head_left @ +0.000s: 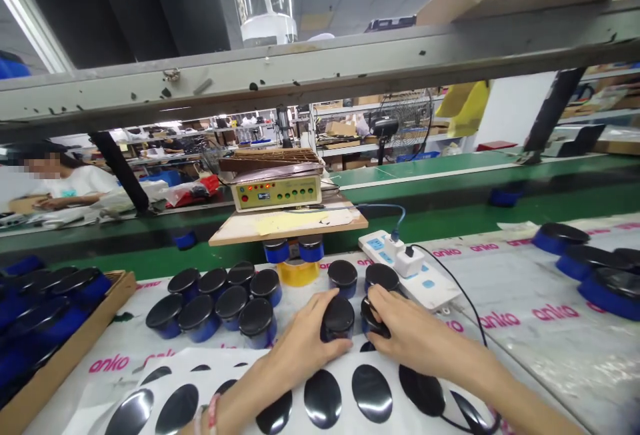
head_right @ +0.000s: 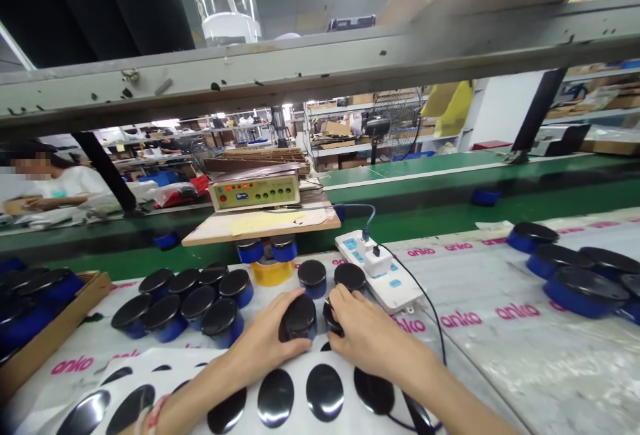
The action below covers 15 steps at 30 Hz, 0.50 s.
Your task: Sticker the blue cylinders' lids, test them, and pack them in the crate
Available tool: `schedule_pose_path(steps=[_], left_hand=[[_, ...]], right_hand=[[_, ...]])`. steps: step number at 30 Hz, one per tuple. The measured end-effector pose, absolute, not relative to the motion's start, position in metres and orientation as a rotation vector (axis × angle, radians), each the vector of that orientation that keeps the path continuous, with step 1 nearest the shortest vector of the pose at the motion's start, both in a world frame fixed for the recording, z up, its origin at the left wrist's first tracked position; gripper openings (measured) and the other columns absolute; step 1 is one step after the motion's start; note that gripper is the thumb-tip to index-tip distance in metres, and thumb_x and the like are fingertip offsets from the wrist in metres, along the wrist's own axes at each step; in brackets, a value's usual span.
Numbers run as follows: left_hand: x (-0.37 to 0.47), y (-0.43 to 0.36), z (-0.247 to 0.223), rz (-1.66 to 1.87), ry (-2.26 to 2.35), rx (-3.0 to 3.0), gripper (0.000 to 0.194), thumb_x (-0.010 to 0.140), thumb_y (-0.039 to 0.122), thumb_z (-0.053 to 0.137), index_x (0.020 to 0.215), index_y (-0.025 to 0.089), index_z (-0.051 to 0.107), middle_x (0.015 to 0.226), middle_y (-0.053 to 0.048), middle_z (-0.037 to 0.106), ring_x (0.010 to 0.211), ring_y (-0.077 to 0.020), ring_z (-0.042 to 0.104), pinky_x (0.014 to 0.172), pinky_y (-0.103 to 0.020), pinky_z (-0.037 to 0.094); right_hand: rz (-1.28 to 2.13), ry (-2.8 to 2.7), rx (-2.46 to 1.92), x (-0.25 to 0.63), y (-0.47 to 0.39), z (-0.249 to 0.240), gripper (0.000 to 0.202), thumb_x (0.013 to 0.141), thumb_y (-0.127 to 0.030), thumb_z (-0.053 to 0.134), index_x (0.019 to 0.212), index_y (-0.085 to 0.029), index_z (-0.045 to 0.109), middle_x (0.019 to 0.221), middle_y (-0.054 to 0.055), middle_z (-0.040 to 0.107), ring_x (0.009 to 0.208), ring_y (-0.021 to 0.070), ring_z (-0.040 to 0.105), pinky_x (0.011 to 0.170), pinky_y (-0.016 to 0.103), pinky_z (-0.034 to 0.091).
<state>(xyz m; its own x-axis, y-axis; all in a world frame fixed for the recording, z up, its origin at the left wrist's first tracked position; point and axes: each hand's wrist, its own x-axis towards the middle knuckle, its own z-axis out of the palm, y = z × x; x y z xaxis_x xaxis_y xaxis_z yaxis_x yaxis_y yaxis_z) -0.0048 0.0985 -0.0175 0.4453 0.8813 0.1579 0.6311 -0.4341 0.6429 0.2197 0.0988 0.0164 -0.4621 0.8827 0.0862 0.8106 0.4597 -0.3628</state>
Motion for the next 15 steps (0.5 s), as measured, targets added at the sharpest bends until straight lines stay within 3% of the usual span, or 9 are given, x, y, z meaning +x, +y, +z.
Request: schedule_pose_path(steps=[3, 5, 7, 11, 15], left_hand=[[-0.005, 0.103, -0.005, 0.653, 1.268, 2.207, 0.082, 0.071, 0.049, 0.071, 0.139, 0.023, 0.033, 0.141, -0.008, 0.045, 0.126, -0.0263, 0.045, 0.105, -0.041, 0.04], [-0.002, 0.113, 0.007, 0.685, 1.292, 2.232, 0.066, 0.082, 0.052, 0.057, 0.137, 0.023, 0.036, 0.14, -0.009, 0.045, 0.126, -0.0251, 0.045, 0.106, -0.041, 0.038], [0.005, 0.13, 0.016, 0.697, 1.308, 2.269, 0.048, 0.09, 0.043, 0.046, 0.133, 0.023, 0.041, 0.14, -0.008, 0.043, 0.127, -0.0238, 0.044, 0.108, -0.041, 0.035], [0.025, 0.165, 0.013, 0.568, 1.294, 2.313, 0.052, 0.082, 0.033, 0.062, 0.129, 0.018, 0.046, 0.136, -0.013, 0.046, 0.12, -0.0285, 0.049, 0.101, -0.048, 0.039], [0.033, 0.18, 0.001, 0.572, 1.288, 2.332, 0.043, 0.086, 0.036, 0.06, 0.124, 0.019, 0.05, 0.127, -0.01, 0.053, 0.113, -0.026, 0.053, 0.095, -0.05, 0.043]], right_hand=[[0.341, -2.404, -1.554, 0.226, 0.104, 0.028, 0.018, 0.088, -0.039, 0.046, 0.083, -0.022, 0.043, 0.085, 0.004, 0.056, 0.074, 0.0206, 0.056, 0.061, 0.033, 0.043], [0.199, -2.375, -1.662, 0.227, 0.116, 0.035, 0.019, 0.092, -0.039, 0.041, 0.089, -0.021, 0.045, 0.088, 0.006, 0.058, 0.076, 0.0213, 0.057, 0.063, 0.033, 0.044], [0.101, -2.407, -1.722, 0.225, 0.133, 0.039, 0.016, 0.09, -0.032, 0.047, 0.096, -0.017, 0.049, 0.095, 0.01, 0.059, 0.083, 0.0232, 0.058, 0.069, 0.036, 0.044], [0.154, -2.541, -1.759, 0.213, 0.163, 0.038, 0.023, 0.086, -0.031, 0.059, 0.102, -0.013, 0.056, 0.1, 0.008, 0.06, 0.087, 0.0196, 0.059, 0.077, 0.038, 0.048], [0.158, -2.589, -1.749, 0.205, 0.171, 0.031, 0.026, 0.09, -0.034, 0.056, 0.107, -0.014, 0.058, 0.106, 0.006, 0.06, 0.092, 0.0181, 0.06, 0.08, 0.039, 0.05]])
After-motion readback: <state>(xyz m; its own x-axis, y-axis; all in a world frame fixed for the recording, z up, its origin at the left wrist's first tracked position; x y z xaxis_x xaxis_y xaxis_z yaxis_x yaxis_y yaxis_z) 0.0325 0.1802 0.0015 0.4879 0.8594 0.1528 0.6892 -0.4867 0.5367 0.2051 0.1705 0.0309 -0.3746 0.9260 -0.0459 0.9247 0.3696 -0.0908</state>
